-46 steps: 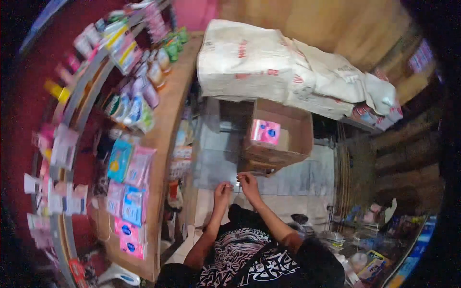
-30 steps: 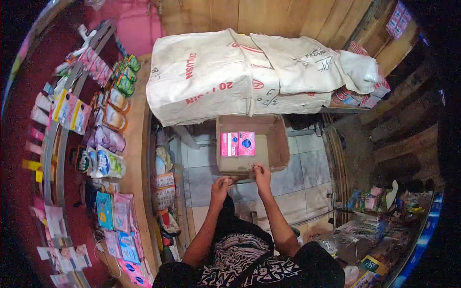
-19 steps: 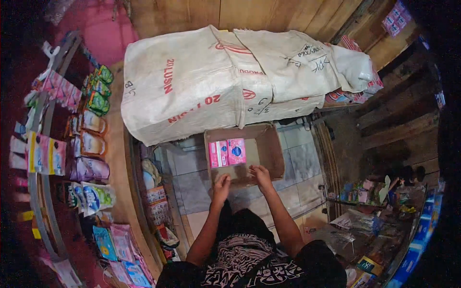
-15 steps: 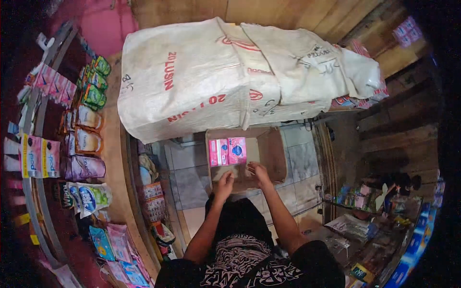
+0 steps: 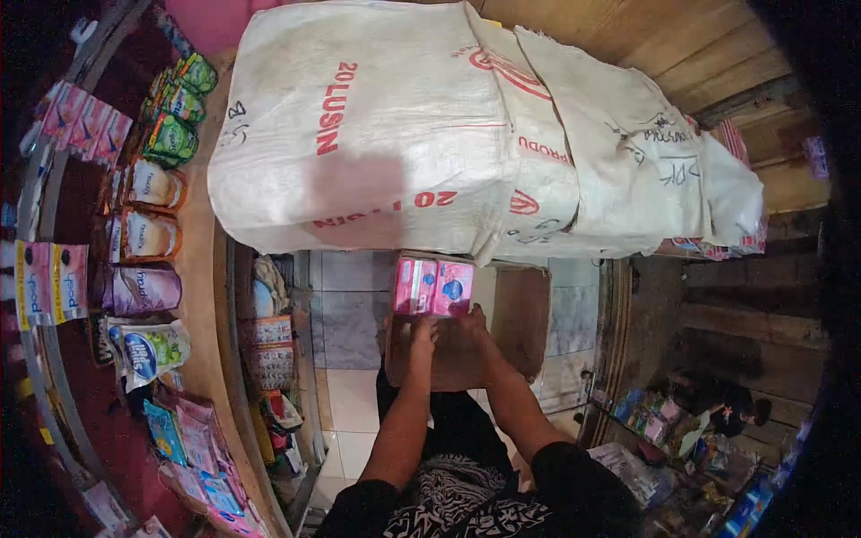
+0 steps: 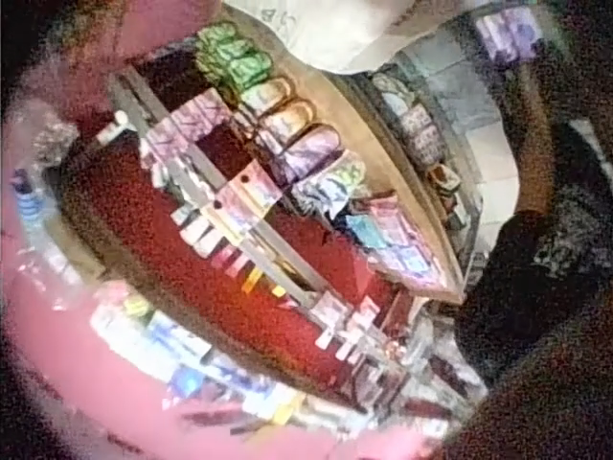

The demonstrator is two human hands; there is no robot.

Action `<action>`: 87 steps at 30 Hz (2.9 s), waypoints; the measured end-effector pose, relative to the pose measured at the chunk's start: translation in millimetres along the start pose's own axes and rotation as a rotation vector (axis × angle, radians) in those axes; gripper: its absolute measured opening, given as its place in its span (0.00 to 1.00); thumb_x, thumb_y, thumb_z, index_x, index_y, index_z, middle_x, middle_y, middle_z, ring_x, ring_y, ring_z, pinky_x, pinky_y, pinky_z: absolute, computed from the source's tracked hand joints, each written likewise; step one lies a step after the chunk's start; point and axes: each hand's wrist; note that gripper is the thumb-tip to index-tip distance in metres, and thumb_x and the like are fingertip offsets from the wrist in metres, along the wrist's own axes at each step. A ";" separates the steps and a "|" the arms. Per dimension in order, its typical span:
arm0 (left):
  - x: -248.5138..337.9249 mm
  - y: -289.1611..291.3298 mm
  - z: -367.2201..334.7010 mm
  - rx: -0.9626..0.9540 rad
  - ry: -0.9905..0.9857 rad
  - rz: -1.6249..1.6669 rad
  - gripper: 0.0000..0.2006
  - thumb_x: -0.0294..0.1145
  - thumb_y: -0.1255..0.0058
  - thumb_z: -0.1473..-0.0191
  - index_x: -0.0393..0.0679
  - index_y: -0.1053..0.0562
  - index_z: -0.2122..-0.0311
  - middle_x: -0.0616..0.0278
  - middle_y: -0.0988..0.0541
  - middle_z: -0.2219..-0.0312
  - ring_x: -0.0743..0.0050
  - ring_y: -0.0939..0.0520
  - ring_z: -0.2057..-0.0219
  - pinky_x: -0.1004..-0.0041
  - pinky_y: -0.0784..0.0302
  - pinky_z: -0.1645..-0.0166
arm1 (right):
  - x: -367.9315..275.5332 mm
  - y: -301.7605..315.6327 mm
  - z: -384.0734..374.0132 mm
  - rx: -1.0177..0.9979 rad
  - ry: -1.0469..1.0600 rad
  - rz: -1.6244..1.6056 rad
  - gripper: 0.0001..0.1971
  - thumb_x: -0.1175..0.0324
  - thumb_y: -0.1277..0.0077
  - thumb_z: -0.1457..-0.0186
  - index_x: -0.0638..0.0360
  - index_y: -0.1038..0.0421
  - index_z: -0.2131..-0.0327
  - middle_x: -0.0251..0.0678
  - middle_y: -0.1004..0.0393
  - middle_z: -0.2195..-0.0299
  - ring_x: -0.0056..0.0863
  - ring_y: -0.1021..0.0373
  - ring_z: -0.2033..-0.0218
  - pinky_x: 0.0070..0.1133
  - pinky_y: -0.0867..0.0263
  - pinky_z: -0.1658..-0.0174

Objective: Organizing and stocking various personal care products from a box onto display shelves.

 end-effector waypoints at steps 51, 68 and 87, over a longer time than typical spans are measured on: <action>45.4 55.7 203.1 -0.111 -0.845 -0.297 0.23 0.36 0.58 0.42 0.38 0.42 0.45 0.58 0.31 0.52 0.70 0.31 0.52 0.70 0.37 0.47 | 49.9 -41.8 59.4 -0.177 0.134 2.023 0.21 0.51 0.59 0.44 0.58 0.34 0.57 0.30 0.29 0.68 0.24 0.34 0.67 0.21 0.39 0.65; 42.5 133.8 272.1 -0.124 -0.772 0.080 0.20 0.37 0.53 0.44 0.39 0.37 0.49 0.63 0.27 0.59 0.78 0.27 0.60 0.75 0.31 0.55 | 50.1 -202.7 324.9 -0.441 -0.037 1.288 0.16 0.56 0.58 0.45 0.55 0.33 0.58 0.25 0.28 0.68 0.13 0.33 0.72 0.17 0.38 0.71; -80.2 335.9 342.2 0.258 -1.185 0.737 0.19 0.33 0.59 0.44 0.40 0.39 0.48 0.61 0.30 0.54 0.74 0.29 0.55 0.75 0.33 0.51 | 345.1 -109.5 536.6 -2.038 0.958 2.011 0.21 0.73 0.47 0.64 0.62 0.36 0.61 0.47 0.36 0.63 0.48 0.39 0.60 0.36 0.42 0.58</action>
Point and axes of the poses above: each hand's wrist, its own z-axis away from the middle knuckle, its own y-axis out of the back of the hand, x = y × z
